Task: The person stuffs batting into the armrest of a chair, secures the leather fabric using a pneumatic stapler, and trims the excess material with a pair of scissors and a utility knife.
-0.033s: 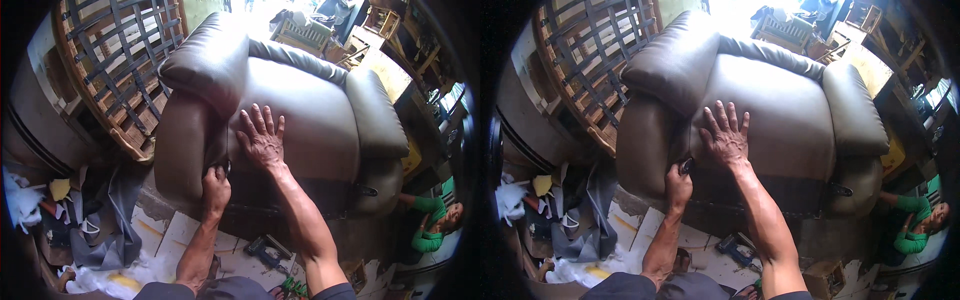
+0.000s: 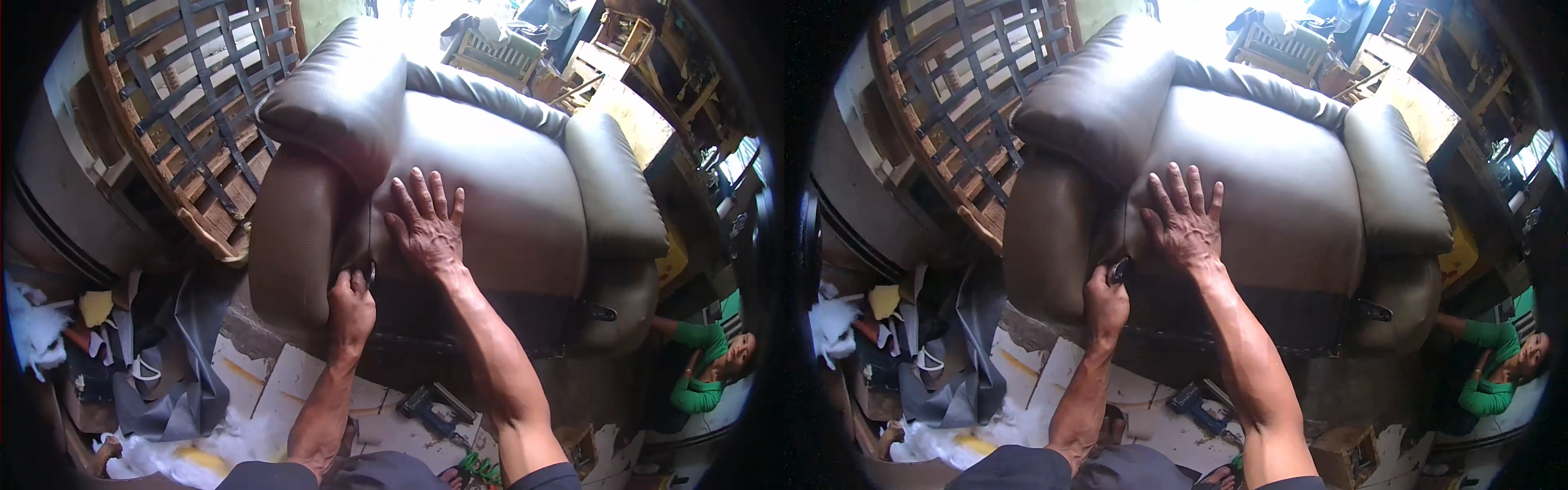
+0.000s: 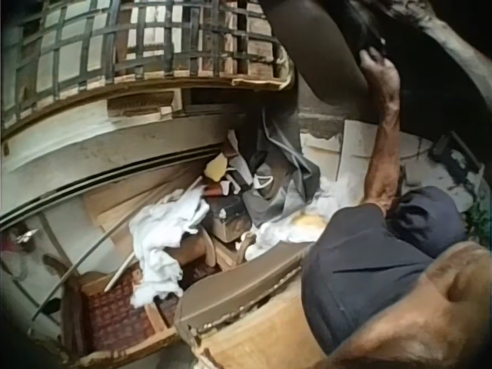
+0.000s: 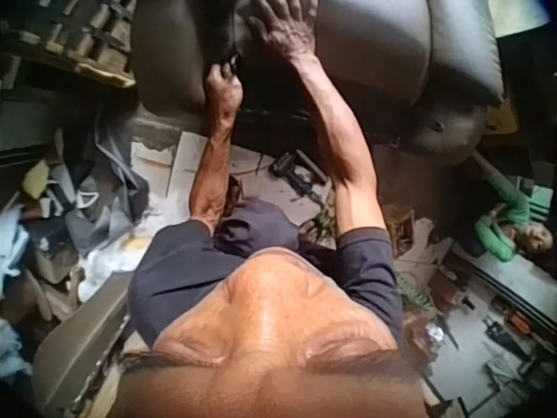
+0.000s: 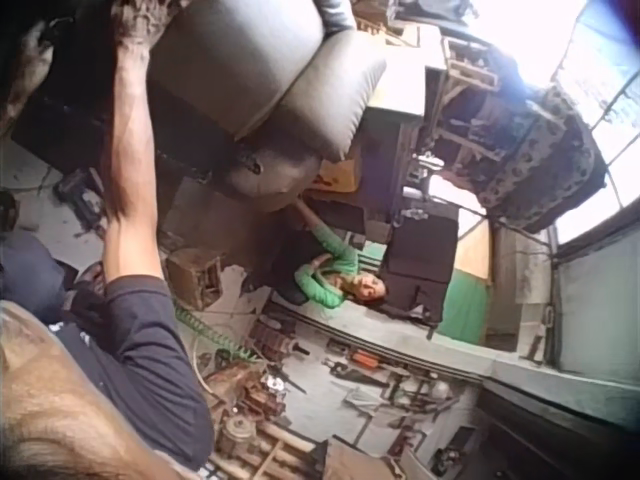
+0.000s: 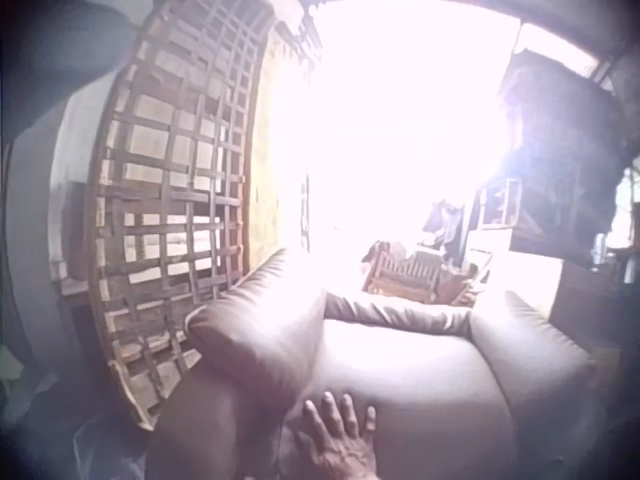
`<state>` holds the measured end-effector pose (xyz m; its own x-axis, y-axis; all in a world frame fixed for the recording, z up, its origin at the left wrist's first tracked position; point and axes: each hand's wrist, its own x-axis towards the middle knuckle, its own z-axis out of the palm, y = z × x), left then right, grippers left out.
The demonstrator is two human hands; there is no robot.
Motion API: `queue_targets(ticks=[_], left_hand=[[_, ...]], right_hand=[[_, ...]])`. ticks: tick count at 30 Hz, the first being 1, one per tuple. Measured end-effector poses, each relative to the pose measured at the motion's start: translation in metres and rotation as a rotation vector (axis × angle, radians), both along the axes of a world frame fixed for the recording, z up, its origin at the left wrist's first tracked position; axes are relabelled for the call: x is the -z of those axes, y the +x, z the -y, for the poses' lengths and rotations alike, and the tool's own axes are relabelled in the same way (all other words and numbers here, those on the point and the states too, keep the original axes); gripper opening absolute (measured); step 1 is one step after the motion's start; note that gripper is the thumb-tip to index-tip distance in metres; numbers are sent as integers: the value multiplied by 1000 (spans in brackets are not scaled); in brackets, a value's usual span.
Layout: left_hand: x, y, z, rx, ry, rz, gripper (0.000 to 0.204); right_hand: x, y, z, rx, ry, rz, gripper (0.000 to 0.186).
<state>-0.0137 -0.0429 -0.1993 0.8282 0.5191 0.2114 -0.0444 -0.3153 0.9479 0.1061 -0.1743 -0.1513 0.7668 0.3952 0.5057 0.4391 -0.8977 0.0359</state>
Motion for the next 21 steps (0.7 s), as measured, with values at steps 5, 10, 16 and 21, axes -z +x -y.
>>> queue_targets(ticks=[5, 10, 16, 21], left_hand=[[45, 16, -16, 87, 84, 118, 14], [80, 37, -22, 208, 435, 245, 15], [88, 74, -42, 244, 350, 252, 12], [103, 91, -31, 243, 676, 151, 9]], right_hand=[[8, -5, -3, -9, -3, 12, 61], [3, -3, 5, 5, 9, 14, 61], [-3, 4, -5, -15, 27, 33, 61], [-4, 3, 5, 11, 5, 1, 60]])
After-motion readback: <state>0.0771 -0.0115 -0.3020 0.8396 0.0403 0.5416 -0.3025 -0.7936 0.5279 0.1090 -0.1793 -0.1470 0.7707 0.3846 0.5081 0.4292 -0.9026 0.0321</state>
